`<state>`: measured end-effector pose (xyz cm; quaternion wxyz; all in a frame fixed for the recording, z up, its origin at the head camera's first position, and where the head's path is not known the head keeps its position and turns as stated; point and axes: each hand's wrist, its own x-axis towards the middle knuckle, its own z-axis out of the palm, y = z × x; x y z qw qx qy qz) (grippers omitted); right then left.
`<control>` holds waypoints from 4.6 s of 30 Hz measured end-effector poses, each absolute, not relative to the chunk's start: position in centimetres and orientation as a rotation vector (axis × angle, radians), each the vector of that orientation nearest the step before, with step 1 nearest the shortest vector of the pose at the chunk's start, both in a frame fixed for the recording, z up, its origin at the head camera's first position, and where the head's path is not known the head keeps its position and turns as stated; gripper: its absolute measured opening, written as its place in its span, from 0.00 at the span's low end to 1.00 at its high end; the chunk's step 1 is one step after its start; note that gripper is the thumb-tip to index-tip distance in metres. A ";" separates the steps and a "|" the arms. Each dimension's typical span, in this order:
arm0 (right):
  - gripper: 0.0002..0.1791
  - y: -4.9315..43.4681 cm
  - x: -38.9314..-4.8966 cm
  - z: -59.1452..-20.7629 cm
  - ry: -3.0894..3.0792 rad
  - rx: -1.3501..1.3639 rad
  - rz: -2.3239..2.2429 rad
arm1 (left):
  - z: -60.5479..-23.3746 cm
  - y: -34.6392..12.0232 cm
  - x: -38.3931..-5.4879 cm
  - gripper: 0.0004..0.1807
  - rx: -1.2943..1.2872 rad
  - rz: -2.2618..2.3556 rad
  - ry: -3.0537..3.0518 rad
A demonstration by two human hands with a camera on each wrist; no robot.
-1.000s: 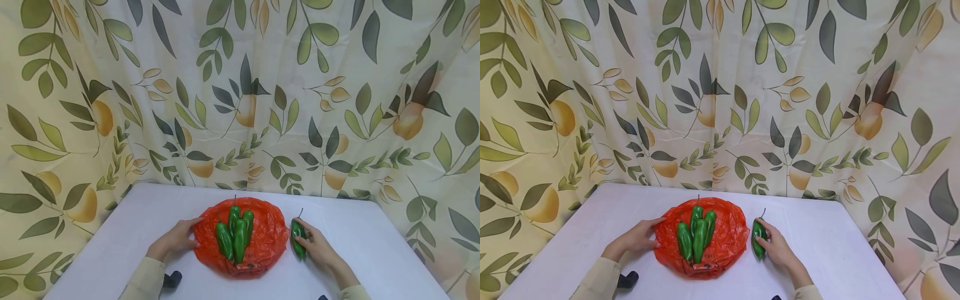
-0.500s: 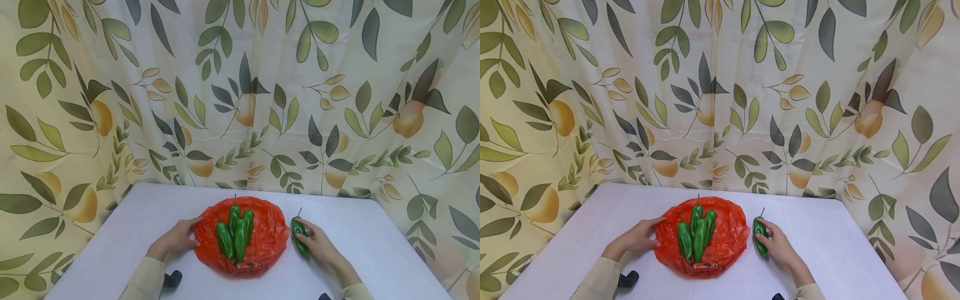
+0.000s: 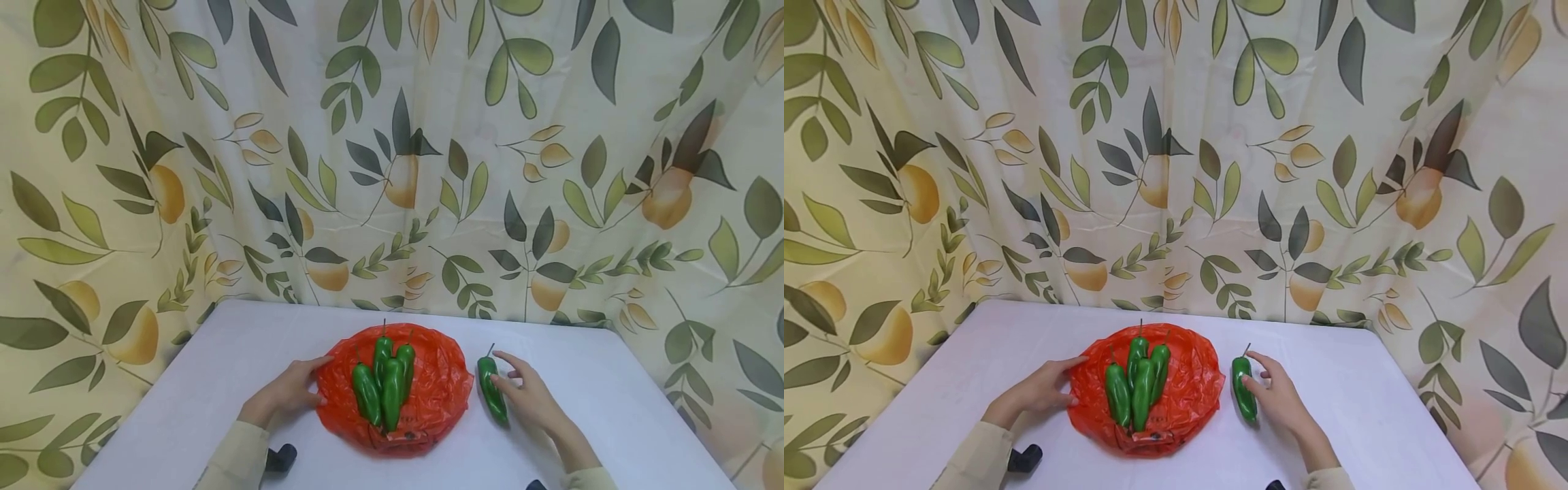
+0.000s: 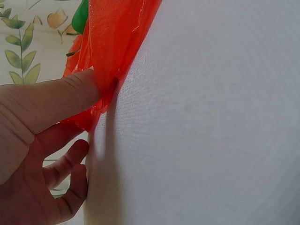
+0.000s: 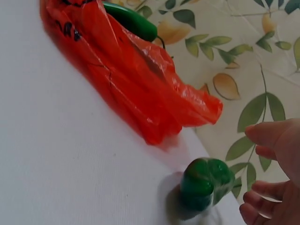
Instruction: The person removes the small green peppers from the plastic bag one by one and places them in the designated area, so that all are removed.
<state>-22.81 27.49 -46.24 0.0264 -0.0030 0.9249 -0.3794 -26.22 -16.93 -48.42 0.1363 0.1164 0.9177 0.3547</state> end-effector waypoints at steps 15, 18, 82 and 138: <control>0.30 24.4 -21.7 -44.0 2.957 -0.250 -1.234 | -48.3 -17.1 -26.1 0.43 0.385 1.000 2.681; 0.30 23.7 -21.3 -43.9 2.980 -0.330 -1.242 | -48.4 -17.1 -26.1 0.43 0.389 1.013 2.676; 0.30 12.4 -20.1 -46.4 2.641 -0.589 -1.109 | -47.9 -16.6 -25.9 0.43 0.309 0.992 2.687; 0.33 17.0 -20.4 -41.3 2.586 -0.375 -1.757 | -48.5 -16.8 -26.1 0.44 0.287 1.005 2.685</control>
